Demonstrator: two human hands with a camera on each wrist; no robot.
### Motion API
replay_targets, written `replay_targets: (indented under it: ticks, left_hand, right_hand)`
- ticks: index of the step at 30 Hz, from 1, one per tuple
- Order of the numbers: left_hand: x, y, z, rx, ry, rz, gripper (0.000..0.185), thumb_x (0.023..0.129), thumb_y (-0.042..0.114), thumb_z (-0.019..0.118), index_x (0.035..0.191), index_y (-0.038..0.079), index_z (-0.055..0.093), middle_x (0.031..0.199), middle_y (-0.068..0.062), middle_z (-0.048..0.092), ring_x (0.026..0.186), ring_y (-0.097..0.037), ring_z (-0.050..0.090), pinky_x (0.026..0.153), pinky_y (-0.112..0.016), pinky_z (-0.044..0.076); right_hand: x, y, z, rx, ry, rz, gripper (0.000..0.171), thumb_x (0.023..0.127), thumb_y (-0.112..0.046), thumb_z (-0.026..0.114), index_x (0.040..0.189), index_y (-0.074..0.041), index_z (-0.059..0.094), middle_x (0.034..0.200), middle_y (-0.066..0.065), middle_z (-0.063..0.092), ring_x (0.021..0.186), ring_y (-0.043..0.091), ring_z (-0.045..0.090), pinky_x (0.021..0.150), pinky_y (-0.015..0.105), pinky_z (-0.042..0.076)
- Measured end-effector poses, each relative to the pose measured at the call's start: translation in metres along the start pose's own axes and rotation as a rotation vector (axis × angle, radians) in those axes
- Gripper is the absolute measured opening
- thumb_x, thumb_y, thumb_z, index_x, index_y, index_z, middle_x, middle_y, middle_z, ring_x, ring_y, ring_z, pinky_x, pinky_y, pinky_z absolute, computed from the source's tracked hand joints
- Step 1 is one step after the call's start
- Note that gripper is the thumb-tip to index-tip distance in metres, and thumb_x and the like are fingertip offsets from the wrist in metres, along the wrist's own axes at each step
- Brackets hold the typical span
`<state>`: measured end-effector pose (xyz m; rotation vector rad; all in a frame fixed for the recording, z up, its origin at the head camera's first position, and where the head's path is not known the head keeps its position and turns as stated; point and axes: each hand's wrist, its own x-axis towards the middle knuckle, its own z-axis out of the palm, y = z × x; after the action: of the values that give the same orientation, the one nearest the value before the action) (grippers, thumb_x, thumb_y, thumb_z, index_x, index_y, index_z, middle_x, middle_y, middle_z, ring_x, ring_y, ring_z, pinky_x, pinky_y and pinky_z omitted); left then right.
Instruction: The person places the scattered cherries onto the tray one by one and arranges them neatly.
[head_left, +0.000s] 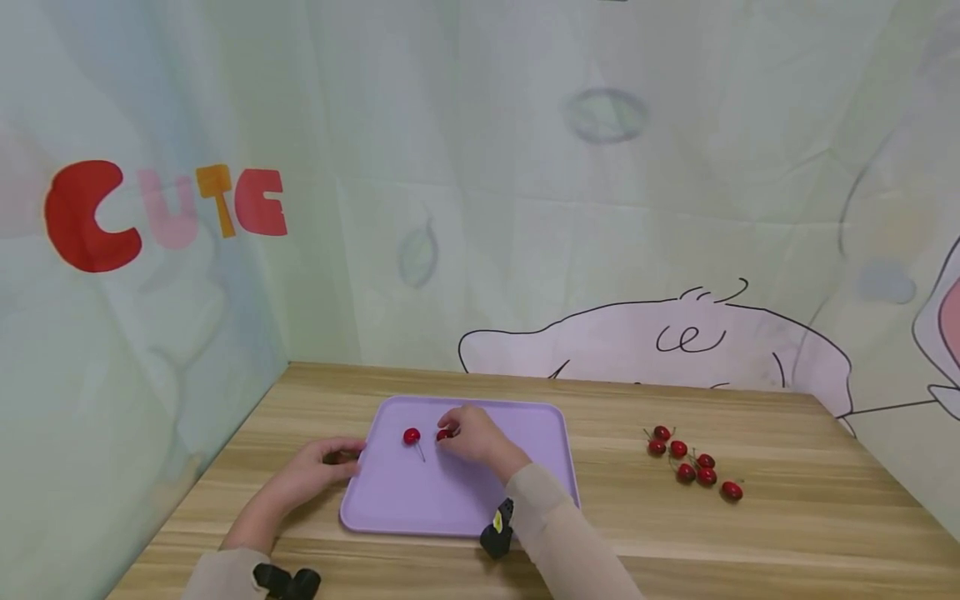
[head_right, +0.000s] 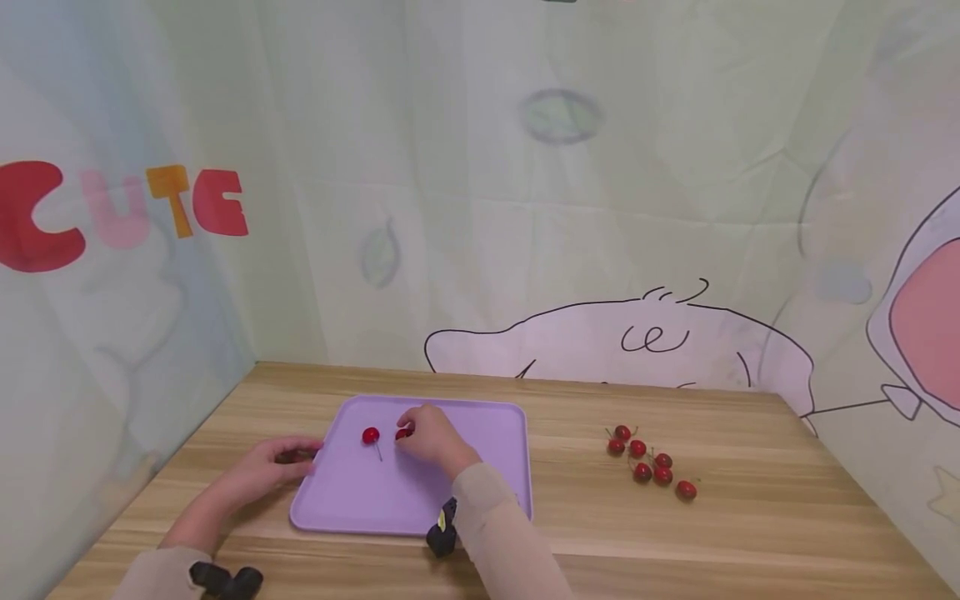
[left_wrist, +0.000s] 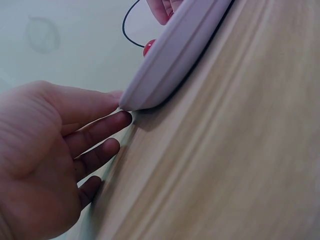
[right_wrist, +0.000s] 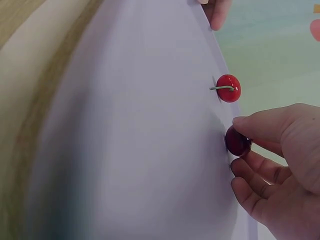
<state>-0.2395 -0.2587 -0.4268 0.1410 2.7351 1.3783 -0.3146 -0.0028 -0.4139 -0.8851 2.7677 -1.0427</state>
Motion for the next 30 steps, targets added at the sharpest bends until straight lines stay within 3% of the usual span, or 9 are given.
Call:
replay_targets:
  ticks: [11,16,22,30]
  left_hand:
    - [0.0,0.002,0.002,0.016,-0.001,0.001,0.041,0.09,0.012,0.066,0.126,-0.004,0.058,0.126,-0.022,0.059,0.112,-0.033,0.055,0.097,-0.053,0.042]
    - [0.0,0.002,-0.001,0.012,-0.012,-0.005,0.042,0.09,0.013,0.065,0.127,-0.005,0.057,0.126,-0.021,0.059,0.111,-0.032,0.055,0.096,-0.051,0.043]
    - [0.0,0.003,-0.001,0.014,-0.015,0.0,0.042,0.09,0.012,0.065,0.127,-0.006,0.057,0.125,-0.022,0.059,0.11,-0.032,0.055,0.097,-0.052,0.043]
    - [0.0,0.003,-0.002,-0.003,-0.022,-0.002,0.042,0.09,0.011,0.064,0.128,-0.006,0.056,0.125,-0.022,0.059,0.11,-0.032,0.055,0.096,-0.05,0.044]
  right_hand:
    - [-0.004,-0.003,-0.019,0.013,-0.023,0.108,0.026,0.087,-0.011,0.067,0.111,-0.001,0.067,0.105,0.014,0.063,0.095,0.025,0.06,0.082,0.038,0.051]
    - [-0.007,-0.005,-0.038,0.044,-0.013,0.093,0.031,0.089,-0.013,0.067,0.117,0.0,0.065,0.112,0.018,0.063,0.096,0.025,0.059,0.08,0.037,0.052]
    - [-0.019,-0.007,-0.063,-0.014,0.009,0.034,0.031,0.09,-0.016,0.067,0.118,-0.003,0.064,0.111,0.016,0.063,0.095,0.023,0.058,0.078,0.034,0.051]
    - [-0.046,0.003,-0.099,-0.022,0.152,-0.032,0.025,0.087,-0.01,0.067,0.112,-0.002,0.067,0.098,0.008,0.059,0.089,0.02,0.056,0.076,0.031,0.05]
